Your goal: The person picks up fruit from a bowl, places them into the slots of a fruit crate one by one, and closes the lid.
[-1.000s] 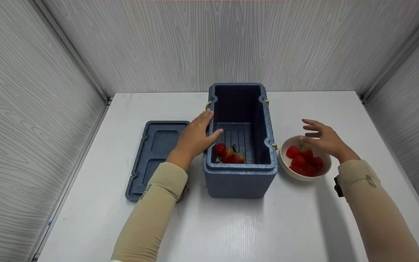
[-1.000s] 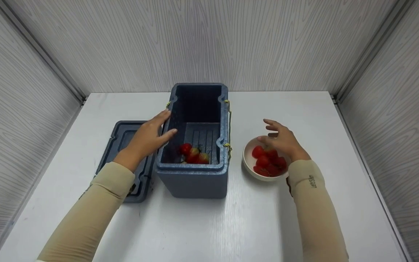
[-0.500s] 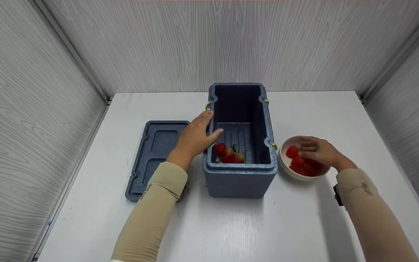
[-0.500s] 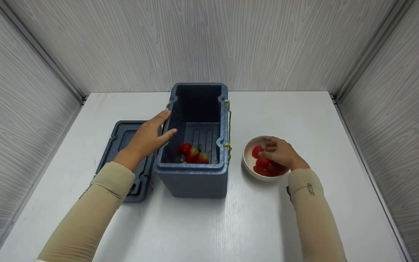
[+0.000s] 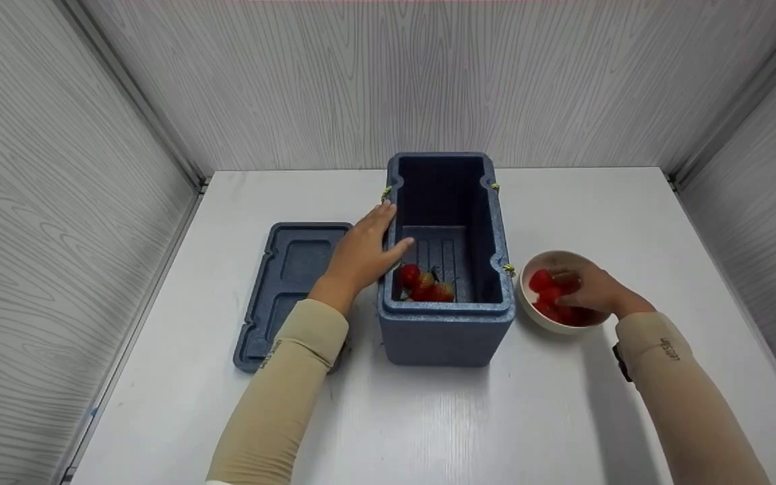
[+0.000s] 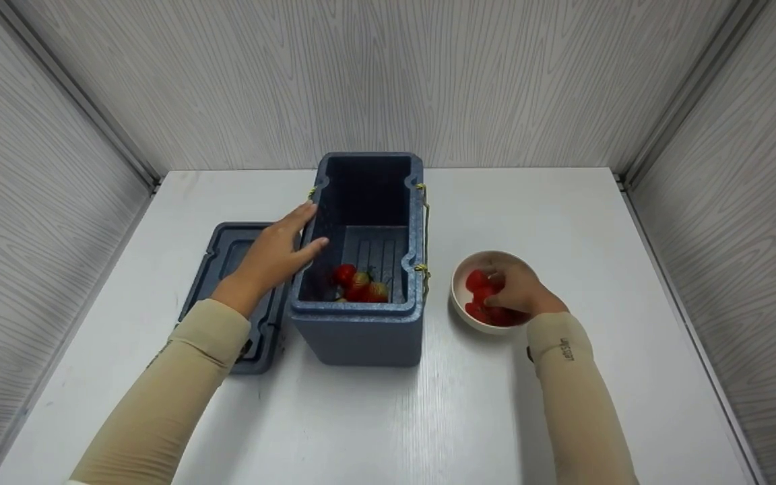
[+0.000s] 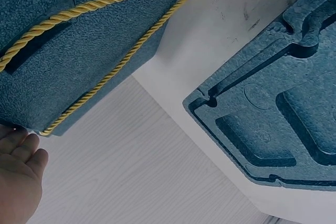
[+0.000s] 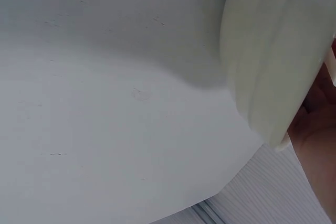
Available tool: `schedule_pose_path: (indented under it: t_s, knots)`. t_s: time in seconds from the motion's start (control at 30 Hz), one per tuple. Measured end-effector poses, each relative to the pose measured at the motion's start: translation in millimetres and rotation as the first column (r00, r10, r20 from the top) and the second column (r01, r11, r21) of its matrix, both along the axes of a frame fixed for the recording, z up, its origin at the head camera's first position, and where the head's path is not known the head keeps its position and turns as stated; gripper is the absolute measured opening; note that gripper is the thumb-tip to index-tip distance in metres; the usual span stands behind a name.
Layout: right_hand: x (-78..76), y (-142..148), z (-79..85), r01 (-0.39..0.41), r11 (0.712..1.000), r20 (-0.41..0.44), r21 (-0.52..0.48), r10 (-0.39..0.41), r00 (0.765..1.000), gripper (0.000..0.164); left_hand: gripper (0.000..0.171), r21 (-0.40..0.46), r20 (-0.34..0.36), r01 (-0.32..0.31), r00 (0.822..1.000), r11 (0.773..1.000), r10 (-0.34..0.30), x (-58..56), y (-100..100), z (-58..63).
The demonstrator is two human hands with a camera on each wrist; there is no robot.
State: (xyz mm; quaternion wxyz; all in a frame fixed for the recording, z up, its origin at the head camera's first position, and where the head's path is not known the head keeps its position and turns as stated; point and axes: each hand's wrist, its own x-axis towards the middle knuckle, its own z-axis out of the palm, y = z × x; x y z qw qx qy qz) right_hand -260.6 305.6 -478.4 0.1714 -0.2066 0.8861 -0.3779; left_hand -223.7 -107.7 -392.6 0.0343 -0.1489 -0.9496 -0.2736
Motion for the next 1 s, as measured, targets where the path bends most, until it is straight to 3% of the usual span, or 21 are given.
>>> schedule_pose_path:
  t_s: [0.17, 0.63, 0.83, 1.0]
  knots:
    - [-2.9, -1, -5.6, -0.031, 0.999, -0.043, -0.023, 0.030, 0.999, 0.072, 0.071, 0.001, -0.013, 0.003, 1.000, 1.000, -0.003, 0.2, 0, 0.1]
    - [-5.8, -2, -15.5, 0.002, 0.995, -0.193, 0.102, 0.018, 0.981, 0.068, 0.071, 0.000, -0.001, 0.001, 1.000, 1.000, -0.001, -0.1, 0, -0.2]
    - [-3.6, -3, -15.1, 0.020, 0.993, -0.174, 0.113, 0.000, 0.985, 0.056, 0.071, -0.005, 0.008, -0.006, 1.000, 1.000, 0.006, -0.1, 0, -0.4]
    - [-4.3, 0, -16.3, 0.030, 0.998, -0.121, 0.052, -0.024, 0.992, 0.048, 0.071, -0.002, 0.020, -0.015, 1.000, 1.000, 0.015, 0.1, 0, 0.0]
